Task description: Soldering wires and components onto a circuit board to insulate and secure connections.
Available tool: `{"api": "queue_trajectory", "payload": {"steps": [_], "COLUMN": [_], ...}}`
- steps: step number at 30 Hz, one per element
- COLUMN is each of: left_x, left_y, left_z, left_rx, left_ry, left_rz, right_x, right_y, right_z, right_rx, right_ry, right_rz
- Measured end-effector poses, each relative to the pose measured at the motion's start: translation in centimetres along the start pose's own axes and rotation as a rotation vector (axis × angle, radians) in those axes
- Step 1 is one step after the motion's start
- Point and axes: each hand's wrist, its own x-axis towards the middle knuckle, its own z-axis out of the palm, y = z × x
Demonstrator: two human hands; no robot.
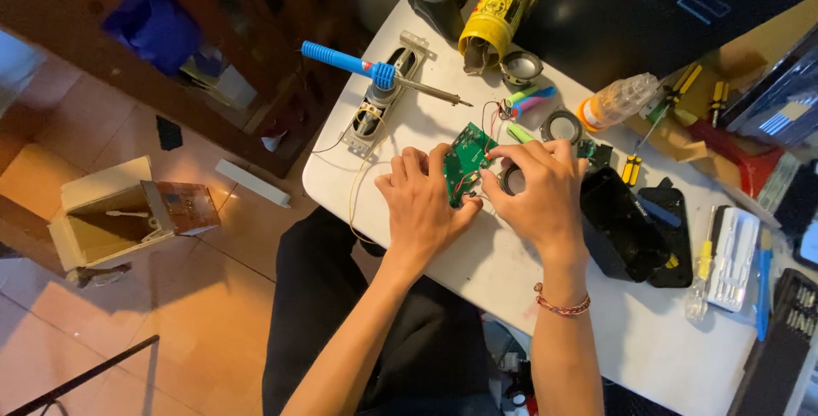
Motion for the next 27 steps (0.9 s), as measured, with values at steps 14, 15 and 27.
{"api": "queue_trajectory", "payload": {"steps": [14, 15, 27], "left_x": [0.2, 0.0, 0.1], "left_y": [0.0, 0.1, 0.2], "left_z": [0.2, 0.3, -0.3], "left_rx": [0.027, 0.04, 0.03], "left_ry": [0.022, 0.044, 0.062], "left_rz": [-0.008, 0.0, -0.006], "right_x": [5.3, 5.5, 6.0], "right_y": [1.8, 2.3, 3.7], "right_z": [-0.9, -0.5, 1.2], "right_rx": [-0.227, -0.299, -0.492], "right_ry": [-0.58, -0.623, -0.605], "right_rz": [-0.033, -0.063, -0.379]}}
